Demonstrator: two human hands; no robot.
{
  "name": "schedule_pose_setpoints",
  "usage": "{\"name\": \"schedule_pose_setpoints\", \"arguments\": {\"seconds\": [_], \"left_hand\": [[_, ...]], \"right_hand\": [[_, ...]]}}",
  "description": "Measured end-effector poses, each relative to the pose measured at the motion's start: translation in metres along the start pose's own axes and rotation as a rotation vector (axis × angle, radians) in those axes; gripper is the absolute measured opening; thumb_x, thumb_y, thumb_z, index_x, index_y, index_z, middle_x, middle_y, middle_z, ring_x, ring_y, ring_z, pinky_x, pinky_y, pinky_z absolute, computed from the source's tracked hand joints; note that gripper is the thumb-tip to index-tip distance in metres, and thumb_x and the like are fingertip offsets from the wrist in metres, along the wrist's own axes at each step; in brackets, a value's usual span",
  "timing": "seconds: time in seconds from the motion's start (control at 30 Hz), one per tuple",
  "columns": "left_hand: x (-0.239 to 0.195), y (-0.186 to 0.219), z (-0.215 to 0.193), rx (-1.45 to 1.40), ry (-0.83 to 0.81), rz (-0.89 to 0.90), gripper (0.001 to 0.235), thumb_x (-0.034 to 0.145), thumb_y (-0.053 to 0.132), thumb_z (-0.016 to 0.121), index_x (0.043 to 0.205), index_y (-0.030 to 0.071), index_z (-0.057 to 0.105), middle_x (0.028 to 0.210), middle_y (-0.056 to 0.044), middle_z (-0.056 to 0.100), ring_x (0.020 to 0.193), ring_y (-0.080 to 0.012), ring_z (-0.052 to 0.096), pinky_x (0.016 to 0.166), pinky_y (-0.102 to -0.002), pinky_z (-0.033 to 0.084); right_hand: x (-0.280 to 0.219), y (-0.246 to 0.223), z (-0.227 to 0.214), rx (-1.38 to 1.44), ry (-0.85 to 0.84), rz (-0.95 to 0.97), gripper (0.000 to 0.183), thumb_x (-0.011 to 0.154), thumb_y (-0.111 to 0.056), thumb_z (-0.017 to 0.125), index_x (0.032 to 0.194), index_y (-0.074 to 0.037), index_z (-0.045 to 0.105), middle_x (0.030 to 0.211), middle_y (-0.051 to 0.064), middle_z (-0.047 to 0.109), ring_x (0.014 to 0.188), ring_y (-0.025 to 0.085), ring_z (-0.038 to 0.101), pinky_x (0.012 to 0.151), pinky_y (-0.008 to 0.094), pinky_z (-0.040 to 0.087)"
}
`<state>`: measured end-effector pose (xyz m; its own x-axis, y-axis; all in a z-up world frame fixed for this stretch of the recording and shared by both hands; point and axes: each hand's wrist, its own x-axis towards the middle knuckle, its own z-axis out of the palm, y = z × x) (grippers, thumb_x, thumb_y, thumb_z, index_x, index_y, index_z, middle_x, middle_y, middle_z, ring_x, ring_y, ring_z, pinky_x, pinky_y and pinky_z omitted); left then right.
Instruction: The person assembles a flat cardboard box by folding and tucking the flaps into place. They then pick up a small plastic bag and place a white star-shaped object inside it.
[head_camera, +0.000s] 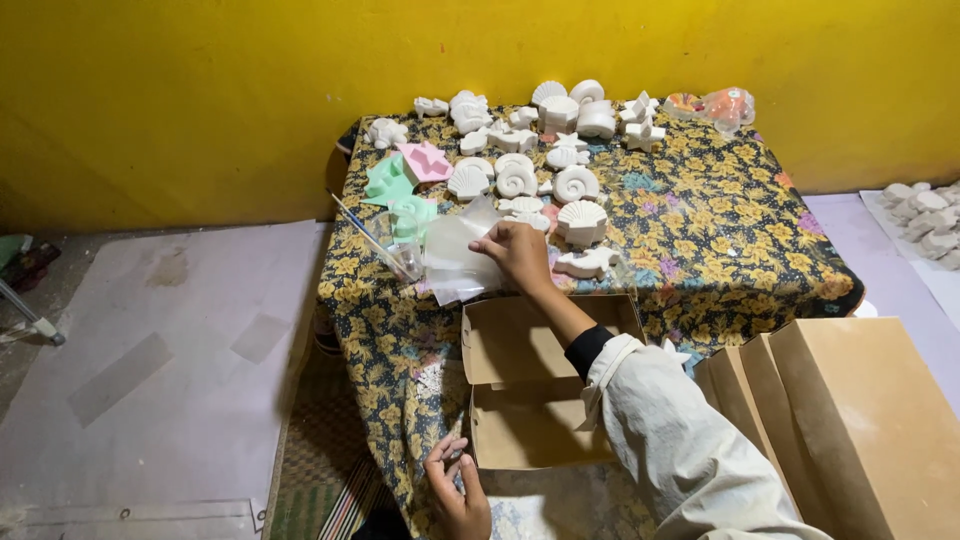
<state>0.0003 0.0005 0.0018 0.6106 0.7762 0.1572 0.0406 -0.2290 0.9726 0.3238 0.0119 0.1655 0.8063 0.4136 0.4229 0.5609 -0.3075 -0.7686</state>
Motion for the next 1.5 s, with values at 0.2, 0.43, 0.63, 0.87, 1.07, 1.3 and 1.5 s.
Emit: {"name": "schedule_pose_setpoints", "arguments": {"seconds": [0.2,0.43,0.63,0.87,1.07,1.3,1.5], "left_hand": [[0.0,0.001,-0.001,0.001,-0.031,0.003,0.039,0.096,0.016,0.046,0.132,0.001,0.046,0.116,-0.015,0.062,0.107,-0.0257,0.066,0.097,-0.046,0.058],[0.001,0.003,-0.002,0.024,-0.052,0.082,0.041,0.095,0.018,0.046,0.131,-0.001,0.044,0.116,-0.018,0.06,0.108,-0.0285,0.067,0.098,-0.048,0.06],[-0.003,-0.004,0.0,0.015,-0.082,0.032,0.044,0.094,0.017,0.047,0.134,0.0,0.042,0.12,-0.017,0.058,0.113,-0.0289,0.063,0.104,-0.048,0.055],[-0.005,-0.005,0.0,0.035,-0.056,0.06,0.051,0.093,0.033,0.047,0.134,0.004,0.044,0.122,-0.017,0.06,0.112,-0.031,0.065,0.099,-0.054,0.057],[-0.004,-0.005,0.006,-0.046,-0.006,0.13,0.05,0.094,0.033,0.043,0.134,0.003,0.045,0.123,-0.017,0.059,0.106,-0.0299,0.064,0.092,-0.049,0.057],[-0.013,0.034,-0.007,-0.027,0.211,0.025,0.027,0.096,0.016,0.038,0.114,0.001,0.052,0.11,-0.015,0.065,0.089,-0.0244,0.064,0.079,-0.035,0.059],[-0.025,0.069,-0.017,-0.375,0.075,0.115,0.039,0.089,0.009,0.036,0.125,0.0,0.047,0.118,-0.018,0.067,0.112,-0.0279,0.066,0.111,-0.041,0.052]], "right_hand": [[0.011,0.009,0.003,-0.093,-0.022,-0.002,0.012,0.093,-0.013,0.071,0.094,-0.001,0.073,0.084,0.015,0.075,0.063,0.019,0.067,0.055,0.025,0.058],[0.025,-0.018,-0.036,-0.047,0.265,-0.125,0.004,0.094,-0.002,0.061,0.093,0.002,0.059,0.081,0.015,0.07,0.061,0.024,0.064,0.054,0.032,0.054],[0.021,-0.049,-0.068,0.022,0.401,-0.191,0.007,0.098,-0.001,0.054,0.095,-0.002,0.048,0.073,0.009,0.058,0.057,0.02,0.051,0.052,0.035,0.042],[-0.005,-0.078,-0.109,0.268,0.471,-0.217,0.005,0.1,0.0,0.052,0.105,-0.003,0.052,0.088,0.007,0.059,0.073,0.015,0.055,0.068,0.029,0.048],[-0.064,-0.105,-0.149,0.856,0.112,0.147,0.009,0.104,-0.012,0.055,0.107,-0.004,0.053,0.084,0.005,0.058,0.06,0.009,0.054,0.051,0.023,0.053],[-0.153,-0.107,-0.169,0.914,-0.302,0.199,0.008,0.099,-0.009,0.061,0.102,-0.001,0.061,0.081,0.01,0.066,0.062,0.012,0.062,0.056,0.023,0.056],[-0.223,-0.1,-0.17,0.68,-0.377,0.22,0.005,0.094,0.0,0.064,0.099,0.002,0.062,0.081,0.014,0.071,0.066,0.016,0.068,0.059,0.024,0.06]]}}
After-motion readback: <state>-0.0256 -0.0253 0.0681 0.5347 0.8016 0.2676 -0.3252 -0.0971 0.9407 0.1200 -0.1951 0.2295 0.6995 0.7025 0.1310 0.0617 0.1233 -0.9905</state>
